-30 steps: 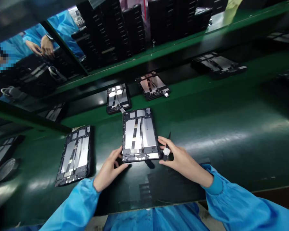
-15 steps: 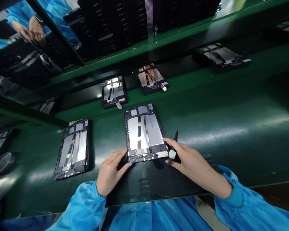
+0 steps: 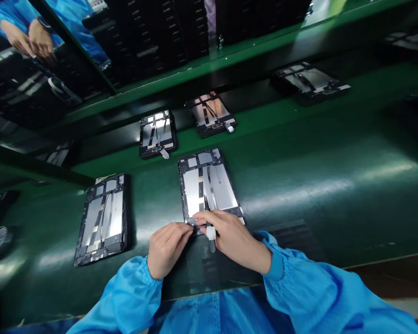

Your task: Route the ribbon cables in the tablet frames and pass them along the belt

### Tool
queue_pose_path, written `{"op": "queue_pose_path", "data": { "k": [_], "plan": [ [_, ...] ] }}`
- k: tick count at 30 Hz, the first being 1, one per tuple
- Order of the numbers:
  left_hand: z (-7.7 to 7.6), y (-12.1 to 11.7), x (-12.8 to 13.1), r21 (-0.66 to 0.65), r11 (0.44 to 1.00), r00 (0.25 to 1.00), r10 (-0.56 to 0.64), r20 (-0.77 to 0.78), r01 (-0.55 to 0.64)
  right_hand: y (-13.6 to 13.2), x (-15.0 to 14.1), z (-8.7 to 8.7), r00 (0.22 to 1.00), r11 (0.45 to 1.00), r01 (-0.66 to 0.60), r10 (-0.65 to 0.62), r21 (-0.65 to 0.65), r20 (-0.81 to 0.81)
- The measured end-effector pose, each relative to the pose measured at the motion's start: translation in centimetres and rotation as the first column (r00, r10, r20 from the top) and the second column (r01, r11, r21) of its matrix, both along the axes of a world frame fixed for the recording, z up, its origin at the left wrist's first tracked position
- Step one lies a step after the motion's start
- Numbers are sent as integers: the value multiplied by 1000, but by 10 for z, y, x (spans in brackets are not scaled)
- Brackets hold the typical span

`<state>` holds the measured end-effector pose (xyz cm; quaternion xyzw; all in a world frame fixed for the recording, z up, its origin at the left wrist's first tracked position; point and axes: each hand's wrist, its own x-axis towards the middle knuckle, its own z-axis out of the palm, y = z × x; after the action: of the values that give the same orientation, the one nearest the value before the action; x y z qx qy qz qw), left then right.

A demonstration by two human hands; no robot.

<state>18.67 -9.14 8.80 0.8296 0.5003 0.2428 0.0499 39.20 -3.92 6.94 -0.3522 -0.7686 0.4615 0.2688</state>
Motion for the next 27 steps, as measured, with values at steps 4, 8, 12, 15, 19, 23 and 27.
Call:
{"op": "queue_pose_path", "data": {
  "k": [4,8,12,15,19,23,27],
  "plan": [
    [-3,-1,-1,-110,993,982,-13,188,34,2,-7,-3,999,998,22,-20,61,-35],
    [-4,1,-2,-187,980,951,-1,309,62,3,-9,0,999,998,27,-25,57,-30],
    [-2,1,-1,-155,986,951,-5,309,56,3,-10,5,1000,999,17,-16,37,-19],
    [-1,0,0,-208,978,958,54,281,6,3,-11,6,997,999,34,-32,29,-77],
    [1,1,2,-282,959,940,118,319,-25,3,-11,5,996,997,64,-60,54,-68],
    [1,3,4,-354,935,897,148,415,10,4,-7,8,998,999,30,-28,23,-64],
    [2,3,5,-379,924,874,151,463,41,4,-4,12,995,999,29,-33,-42,-95]
  ]
}}
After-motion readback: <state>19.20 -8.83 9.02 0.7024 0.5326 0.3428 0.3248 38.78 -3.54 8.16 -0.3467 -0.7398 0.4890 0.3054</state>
